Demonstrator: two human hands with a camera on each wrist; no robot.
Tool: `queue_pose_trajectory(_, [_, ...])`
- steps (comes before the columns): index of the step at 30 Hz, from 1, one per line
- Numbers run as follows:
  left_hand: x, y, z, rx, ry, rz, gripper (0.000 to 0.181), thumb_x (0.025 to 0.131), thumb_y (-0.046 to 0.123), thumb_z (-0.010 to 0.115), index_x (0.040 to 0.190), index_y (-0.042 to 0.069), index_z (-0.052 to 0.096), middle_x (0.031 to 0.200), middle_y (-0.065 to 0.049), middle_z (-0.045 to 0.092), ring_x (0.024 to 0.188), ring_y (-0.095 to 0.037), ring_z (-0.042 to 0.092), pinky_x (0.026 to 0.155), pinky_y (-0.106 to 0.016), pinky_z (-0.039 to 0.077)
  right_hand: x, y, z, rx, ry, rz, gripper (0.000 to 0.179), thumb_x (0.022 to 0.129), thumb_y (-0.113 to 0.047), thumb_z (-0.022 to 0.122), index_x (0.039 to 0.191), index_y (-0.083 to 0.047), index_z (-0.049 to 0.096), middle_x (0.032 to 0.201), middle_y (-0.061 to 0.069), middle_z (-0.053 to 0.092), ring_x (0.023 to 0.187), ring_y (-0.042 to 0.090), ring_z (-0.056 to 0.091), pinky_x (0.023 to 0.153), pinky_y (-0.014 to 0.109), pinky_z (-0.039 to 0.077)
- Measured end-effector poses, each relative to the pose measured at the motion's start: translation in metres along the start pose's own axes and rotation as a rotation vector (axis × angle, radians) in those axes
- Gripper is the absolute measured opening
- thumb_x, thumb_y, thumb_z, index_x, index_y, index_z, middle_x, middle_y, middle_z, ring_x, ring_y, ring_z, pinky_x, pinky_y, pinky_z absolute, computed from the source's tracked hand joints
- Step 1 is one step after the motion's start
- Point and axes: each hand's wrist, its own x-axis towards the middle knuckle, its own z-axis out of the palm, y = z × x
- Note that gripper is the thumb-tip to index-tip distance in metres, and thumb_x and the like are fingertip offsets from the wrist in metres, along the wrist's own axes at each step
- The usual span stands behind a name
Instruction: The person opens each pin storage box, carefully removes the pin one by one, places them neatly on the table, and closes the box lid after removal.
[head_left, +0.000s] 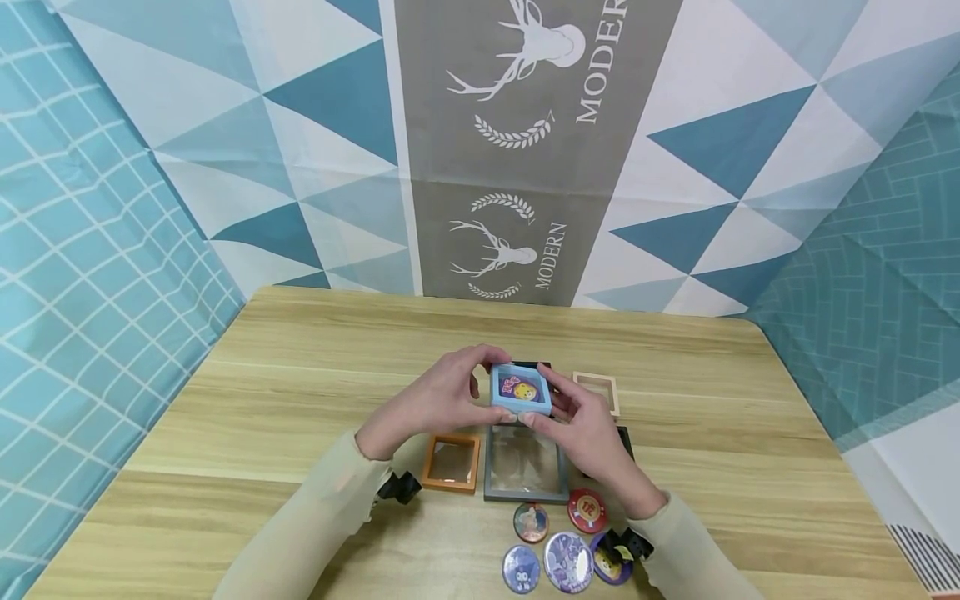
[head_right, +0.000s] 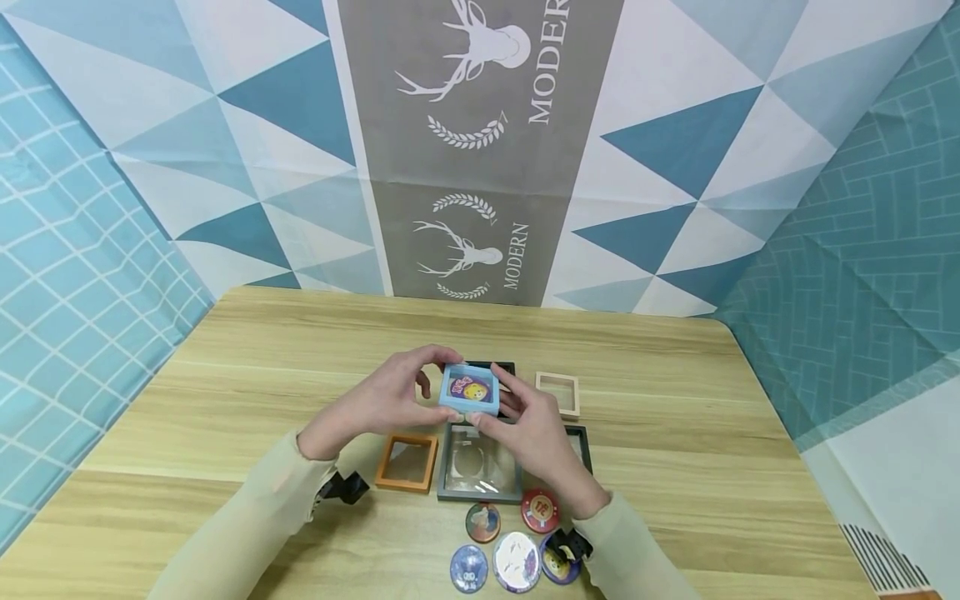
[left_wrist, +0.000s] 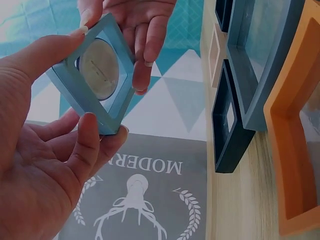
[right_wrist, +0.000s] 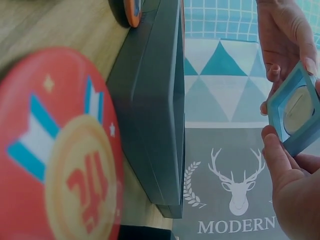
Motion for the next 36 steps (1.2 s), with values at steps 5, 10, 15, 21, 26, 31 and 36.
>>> queue_pose_trajectory(5, [0.000, 0.001, 0.000, -0.019, -0.005, -0.021, 0.063, 0.079, 0.024, 0.087, 0.129, 0.004, 0.055, 0.109, -0.003, 0.060, 0.074, -0.016, 0.055, 0.061, -0.025, 0.051, -0.001, 0.000, 0.002, -0.002, 0.018, 0.006, 0.067, 0.088, -0.013, 0.078, 0.146, -0.003, 0.047, 0.133, 0.022, 0.056, 0.118, 0.031, 0.061, 0.087, 0.030, 0.054])
queue_pose_trajectory(10, [0.000, 0.001, 0.000, -0.034, -0.008, -0.031, 0.059, 0.078, 0.023, 0.087, 0.125, 0.005, 0.056, 0.108, -0.004, 0.060, 0.068, -0.013, 0.054, 0.059, -0.025, 0.050, -0.002, 0.000, 0.004, -0.008, 0.034, 0.011, 0.066, 0.088, -0.014, 0.078, 0.146, -0.003, 0.048, 0.132, 0.022, 0.057, 0.116, 0.030, 0.062, 0.087, 0.030, 0.053])
queue_pose_trajectory(15, [0.000, 0.001, 0.001, -0.044, 0.010, -0.023, 0.057, 0.078, 0.023, 0.087, 0.122, 0.005, 0.057, 0.107, -0.004, 0.060, 0.065, -0.011, 0.052, 0.059, -0.024, 0.049, -0.003, 0.001, 0.005, -0.023, 0.059, -0.019, 0.065, 0.089, -0.013, 0.076, 0.146, -0.002, 0.047, 0.135, 0.022, 0.055, 0.117, 0.030, 0.061, 0.090, 0.028, 0.051])
queue_pose_trajectory(21, [0.002, 0.003, 0.005, -0.018, 0.049, -0.009, 0.056, 0.077, 0.024, 0.088, 0.121, 0.006, 0.057, 0.108, -0.005, 0.061, 0.069, -0.013, 0.052, 0.061, -0.025, 0.049, -0.002, 0.001, 0.005, -0.015, 0.079, -0.029, 0.067, 0.090, -0.013, 0.076, 0.148, -0.002, 0.044, 0.135, 0.021, 0.055, 0.114, 0.028, 0.062, 0.089, 0.026, 0.052])
queue_pose_trajectory(26, [0.004, 0.000, 0.009, 0.005, 0.069, 0.001, 0.050, 0.079, 0.030, 0.086, 0.117, 0.009, 0.061, 0.110, -0.002, 0.062, 0.089, -0.020, 0.057, 0.069, -0.029, 0.051, 0.000, -0.003, 0.001, -0.002, 0.054, -0.028, 0.071, 0.089, -0.008, 0.075, 0.150, -0.002, 0.039, 0.136, 0.021, 0.054, 0.115, 0.029, 0.061, 0.089, 0.025, 0.052])
queue_pose_trajectory(31, [0.005, -0.006, 0.011, -0.100, 0.081, -0.028, 0.038, 0.083, 0.030, 0.083, 0.112, 0.013, 0.066, 0.112, 0.001, 0.064, 0.099, -0.022, 0.058, 0.072, -0.031, 0.053, 0.002, -0.006, -0.003, 0.071, 0.010, -0.010, 0.076, 0.090, -0.006, 0.074, 0.153, 0.000, 0.032, 0.143, 0.022, 0.050, 0.119, 0.030, 0.059, 0.088, 0.028, 0.053])
queue_pose_trajectory(36, [0.006, -0.010, 0.012, -0.232, 0.076, -0.100, 0.028, 0.087, 0.032, 0.079, 0.107, 0.014, 0.070, 0.113, 0.000, 0.064, 0.097, -0.021, 0.058, 0.070, -0.031, 0.057, 0.002, -0.005, -0.002, 0.109, -0.014, 0.021, 0.078, 0.090, -0.008, 0.074, 0.153, 0.000, 0.030, 0.142, 0.024, 0.050, 0.122, 0.029, 0.058, 0.087, 0.029, 0.053])
